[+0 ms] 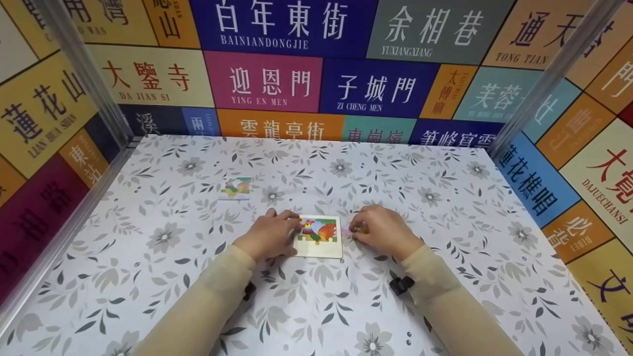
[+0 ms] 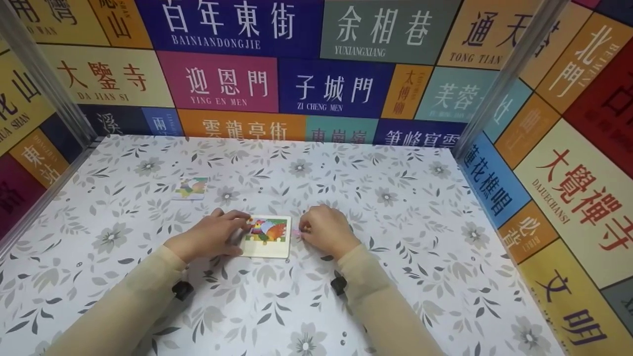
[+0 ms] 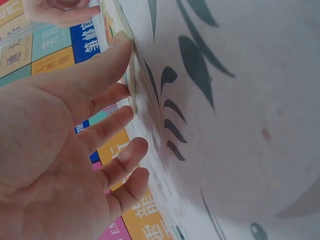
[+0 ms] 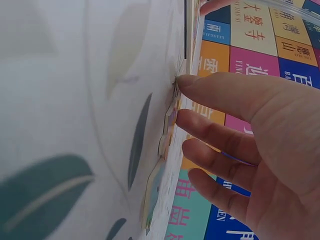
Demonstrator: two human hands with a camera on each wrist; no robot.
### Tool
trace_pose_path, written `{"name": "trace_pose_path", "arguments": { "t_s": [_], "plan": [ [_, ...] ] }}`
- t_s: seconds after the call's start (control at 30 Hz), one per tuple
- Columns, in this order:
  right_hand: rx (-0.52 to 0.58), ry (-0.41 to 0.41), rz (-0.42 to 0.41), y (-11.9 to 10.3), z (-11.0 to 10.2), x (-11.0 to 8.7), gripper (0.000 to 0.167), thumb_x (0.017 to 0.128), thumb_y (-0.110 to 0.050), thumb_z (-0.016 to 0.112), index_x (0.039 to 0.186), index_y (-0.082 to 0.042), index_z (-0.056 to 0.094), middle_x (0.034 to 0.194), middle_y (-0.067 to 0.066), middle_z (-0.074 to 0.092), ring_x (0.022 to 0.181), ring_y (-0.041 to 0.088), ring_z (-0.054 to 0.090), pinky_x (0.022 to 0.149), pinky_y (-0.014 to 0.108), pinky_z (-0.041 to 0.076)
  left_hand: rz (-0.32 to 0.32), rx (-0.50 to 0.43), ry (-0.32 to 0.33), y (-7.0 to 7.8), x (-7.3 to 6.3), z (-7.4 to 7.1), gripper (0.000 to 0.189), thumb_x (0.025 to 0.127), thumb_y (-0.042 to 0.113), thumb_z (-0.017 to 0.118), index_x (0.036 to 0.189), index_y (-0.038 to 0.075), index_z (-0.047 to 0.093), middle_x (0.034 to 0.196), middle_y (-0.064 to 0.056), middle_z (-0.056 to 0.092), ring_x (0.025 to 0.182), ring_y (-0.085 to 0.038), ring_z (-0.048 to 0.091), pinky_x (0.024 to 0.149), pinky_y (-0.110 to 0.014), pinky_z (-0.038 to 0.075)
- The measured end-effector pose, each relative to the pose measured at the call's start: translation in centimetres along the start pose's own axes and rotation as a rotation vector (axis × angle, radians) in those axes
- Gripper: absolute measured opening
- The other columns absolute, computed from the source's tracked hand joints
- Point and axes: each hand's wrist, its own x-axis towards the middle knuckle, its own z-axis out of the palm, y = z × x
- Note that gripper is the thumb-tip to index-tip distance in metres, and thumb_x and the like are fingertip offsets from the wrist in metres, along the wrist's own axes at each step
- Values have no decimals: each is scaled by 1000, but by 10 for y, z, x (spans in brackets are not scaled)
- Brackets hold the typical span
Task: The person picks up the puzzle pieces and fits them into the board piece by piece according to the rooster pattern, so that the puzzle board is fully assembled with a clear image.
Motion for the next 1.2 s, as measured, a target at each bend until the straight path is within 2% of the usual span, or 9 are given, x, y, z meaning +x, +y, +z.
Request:
{"name": "trace_pose_path", "arguments": {
  "t_s": [0.17, 0.37, 0.47, 0.63, 0.83, 1.2],
  "plan": [
    [1, -5, 18, 0, 0, 2, 13, 88, -32, 82, 95, -21, 80, 94, -5, 71, 86, 14, 60, 82, 39, 53, -4, 9, -21, 1, 1, -3, 58, 86, 35, 84, 138, 18, 65, 157, -4, 48, 131, -38, 47, 105, -54, 45],
    [20, -18, 15, 2, 1, 2, 9, 89, -25, 81, 97, -21, 82, 98, -4, 73, 89, 15, 63, 85, 40, 55, 7, -7, -45, -1, 1, -5, 54, 85, 35, 83, 134, 18, 67, 158, -5, 47, 134, -37, 45, 108, -55, 44],
    [22, 1, -5, 2, 1, 1, 8, 88, -23, 80, 95, -21, 83, 96, -5, 74, 86, 14, 62, 83, 38, 55, 17, -4, -53, -2, 1, -7, 54, 85, 34, 84, 133, 16, 68, 157, -6, 48, 132, -37, 45, 106, -54, 44],
    [20, 20, -21, 0, 2, 0, 7, 88, -24, 81, 94, -22, 83, 92, -8, 73, 83, 12, 60, 78, 35, 53, 41, 8, -38, -4, 1, -8, 54, 84, 33, 86, 132, 15, 69, 153, -7, 51, 127, -37, 47, 102, -53, 46],
    [25, 16, -36, -4, 2, 1, 7, 90, -27, 80, 96, -23, 83, 96, -8, 75, 91, 13, 64, 83, 37, 54, 56, 20, -19, -5, 1, -9, 54, 82, 33, 87, 129, 14, 71, 150, -7, 55, 125, -36, 50, 102, -52, 47],
    [43, 27, -116, -16, 1, 3, 5, 89, -24, 80, 93, -23, 83, 94, -7, 74, 93, 15, 65, 83, 38, 55, -6, -31, -34, -5, 4, -4, 57, 84, 33, 86, 136, 20, 67, 156, -2, 50, 132, -33, 46, 107, -50, 44]
  ]
}}
